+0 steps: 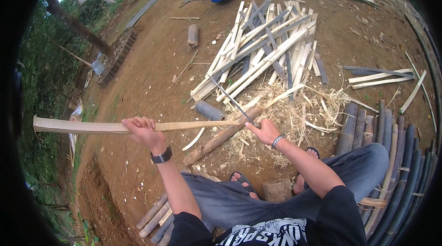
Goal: The person uses a large blade to shave down a long piece of wood while sitting on a pile of bamboo poles, repeatedly scraping the edge of the wood to smooth it.
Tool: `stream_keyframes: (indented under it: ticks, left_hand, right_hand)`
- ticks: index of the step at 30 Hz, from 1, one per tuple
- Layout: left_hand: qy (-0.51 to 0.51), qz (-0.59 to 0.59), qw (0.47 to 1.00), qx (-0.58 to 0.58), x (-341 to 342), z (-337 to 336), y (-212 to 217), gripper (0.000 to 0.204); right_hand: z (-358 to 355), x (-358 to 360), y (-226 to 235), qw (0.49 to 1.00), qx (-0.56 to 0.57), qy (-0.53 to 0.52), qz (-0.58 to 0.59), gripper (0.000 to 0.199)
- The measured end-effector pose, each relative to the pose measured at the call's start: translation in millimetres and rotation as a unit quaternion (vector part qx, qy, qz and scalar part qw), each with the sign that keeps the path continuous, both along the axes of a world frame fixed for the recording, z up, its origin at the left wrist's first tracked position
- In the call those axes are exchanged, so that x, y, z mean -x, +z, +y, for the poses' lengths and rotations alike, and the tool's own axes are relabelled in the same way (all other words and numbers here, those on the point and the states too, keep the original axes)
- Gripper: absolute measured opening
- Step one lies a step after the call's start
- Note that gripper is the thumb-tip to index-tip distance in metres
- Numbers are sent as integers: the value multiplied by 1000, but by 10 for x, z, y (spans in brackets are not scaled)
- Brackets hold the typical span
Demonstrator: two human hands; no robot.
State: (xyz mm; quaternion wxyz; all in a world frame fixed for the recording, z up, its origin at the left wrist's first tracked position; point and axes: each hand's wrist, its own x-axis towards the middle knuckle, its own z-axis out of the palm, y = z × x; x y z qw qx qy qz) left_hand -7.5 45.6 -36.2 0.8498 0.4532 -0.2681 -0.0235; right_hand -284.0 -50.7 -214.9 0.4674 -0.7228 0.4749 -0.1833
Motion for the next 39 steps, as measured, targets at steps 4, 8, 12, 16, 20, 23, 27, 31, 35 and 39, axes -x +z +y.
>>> stream_keyframes:
  ticks: [4, 8, 12, 16, 20, 23, 27, 31, 35, 39]
  left_hand:
    - [0, -45, 999, 0, 18, -78, -58, 45]
    - [5, -76, 997, 15, 70, -194, -63, 54]
    - [20, -51, 998, 4, 59, -223, -88, 59]
    - [23, -46, 999, 1, -96, -186, -82, 60]
    - [2, -54, 999, 2, 52, -303, -69, 60]
    - [40, -51, 998, -11, -19, -318, -55, 60]
    - [34, -43, 998, -13, 8, -393, -84, 59]
    - [42, -55, 997, -18, -123, -308, -88, 58]
    - [39, -54, 998, -16, -291, -191, -110, 59]
    - [31, -35, 999, -7, -405, -139, -206, 59]
  right_hand:
    - [151, -5, -413, 989, -128, -48, -65, 67]
    - [401, -150, -959, 958, -259, -81, -96, 68]
    - [652, -506, -1168, 932, -331, -93, -113, 70]
    - [708, -741, -1662, 936, -323, -112, -79, 69]
    - [606, -777, -2219, 923, -351, -146, -60, 68]
    - [720, -808, -1820, 938, -317, -96, -104, 67]
    - [533, -673, -2393, 907, -392, -148, -31, 71]
    - [664, -774, -1869, 909, -386, -65, -142, 67]
    - [492, -858, -1929, 908, -396, -93, -103, 70]
    - [587, -957, -1729, 898, -412, -83, -130, 69]
